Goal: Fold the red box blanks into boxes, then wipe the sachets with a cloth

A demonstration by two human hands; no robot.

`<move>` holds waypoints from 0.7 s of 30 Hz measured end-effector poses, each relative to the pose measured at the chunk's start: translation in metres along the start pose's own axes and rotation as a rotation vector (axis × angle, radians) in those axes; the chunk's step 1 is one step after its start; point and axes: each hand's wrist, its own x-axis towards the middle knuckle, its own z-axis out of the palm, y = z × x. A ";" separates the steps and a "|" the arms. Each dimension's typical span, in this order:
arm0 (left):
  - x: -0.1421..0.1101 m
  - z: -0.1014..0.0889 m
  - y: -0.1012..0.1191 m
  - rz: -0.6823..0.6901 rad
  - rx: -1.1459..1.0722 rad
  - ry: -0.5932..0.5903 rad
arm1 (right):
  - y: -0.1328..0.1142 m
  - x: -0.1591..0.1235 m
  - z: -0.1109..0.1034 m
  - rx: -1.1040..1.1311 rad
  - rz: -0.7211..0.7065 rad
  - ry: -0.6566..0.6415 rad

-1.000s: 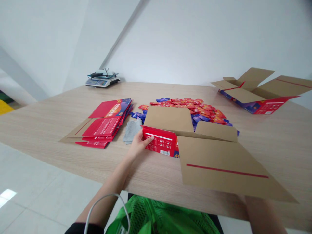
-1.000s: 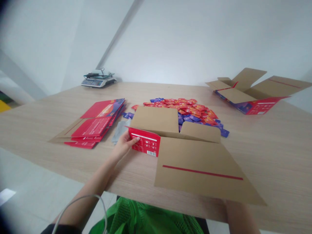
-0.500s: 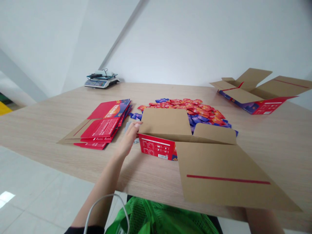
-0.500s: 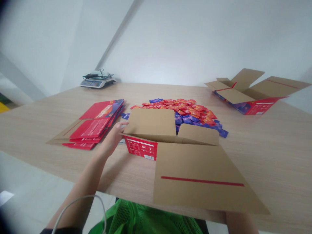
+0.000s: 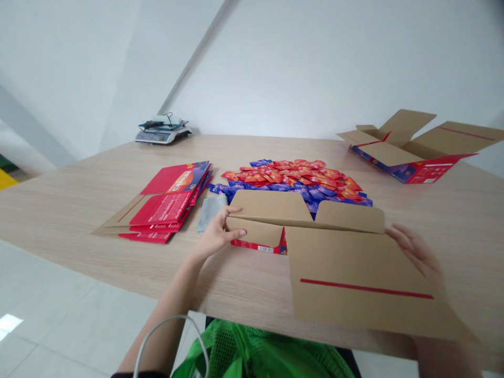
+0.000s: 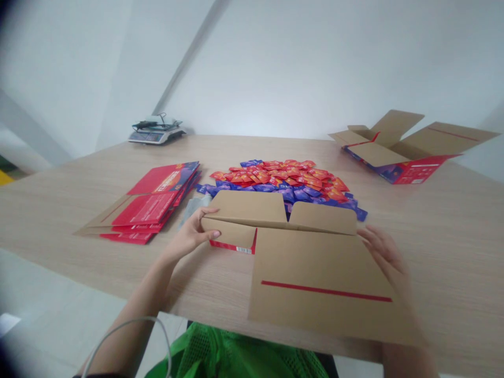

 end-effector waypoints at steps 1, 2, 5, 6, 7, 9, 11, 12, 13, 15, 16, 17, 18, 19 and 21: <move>0.001 0.000 0.000 -0.013 0.004 -0.004 | -0.006 0.002 -0.003 0.065 0.012 0.030; 0.002 0.000 0.001 -0.024 0.012 -0.010 | -0.015 0.005 -0.007 0.116 0.003 0.071; 0.003 -0.001 0.001 -0.036 0.023 -0.017 | -0.053 0.012 -0.013 0.005 -0.183 0.197; 0.003 -0.001 0.001 -0.033 0.025 -0.011 | -0.065 0.016 -0.012 -0.115 -0.267 0.187; 0.002 -0.002 0.000 -0.030 0.025 -0.006 | -0.074 0.019 -0.011 -0.240 -0.355 0.142; 0.001 -0.001 0.000 -0.027 0.016 -0.004 | -0.083 0.026 -0.002 -0.487 -0.503 -0.051; -0.001 0.000 0.001 -0.033 -0.006 -0.009 | -0.077 0.031 0.011 -0.688 -0.563 -0.318; -0.002 0.000 0.001 -0.036 -0.021 -0.012 | -0.070 0.031 0.018 -0.777 -0.542 -0.437; -0.003 0.001 0.002 -0.038 -0.038 -0.012 | -0.062 0.030 0.025 -0.866 -0.490 -0.516; -0.004 0.003 0.002 -0.042 -0.065 -0.012 | -0.047 0.025 0.036 -1.022 -0.374 -0.566; -0.004 0.004 0.002 -0.041 -0.078 -0.011 | -0.042 0.021 0.040 -1.075 -0.333 -0.559; -0.005 0.005 0.002 -0.039 -0.091 -0.005 | -0.038 0.018 0.042 -1.112 -0.304 -0.539; -0.005 0.005 0.001 -0.033 -0.104 0.005 | -0.036 0.016 0.043 -1.133 -0.293 -0.526; -0.005 0.006 -0.001 -0.025 -0.113 0.021 | -0.035 0.014 0.044 -1.142 -0.295 -0.525; -0.006 0.006 -0.004 -0.008 -0.119 0.060 | -0.036 0.012 0.045 -1.158 -0.312 -0.506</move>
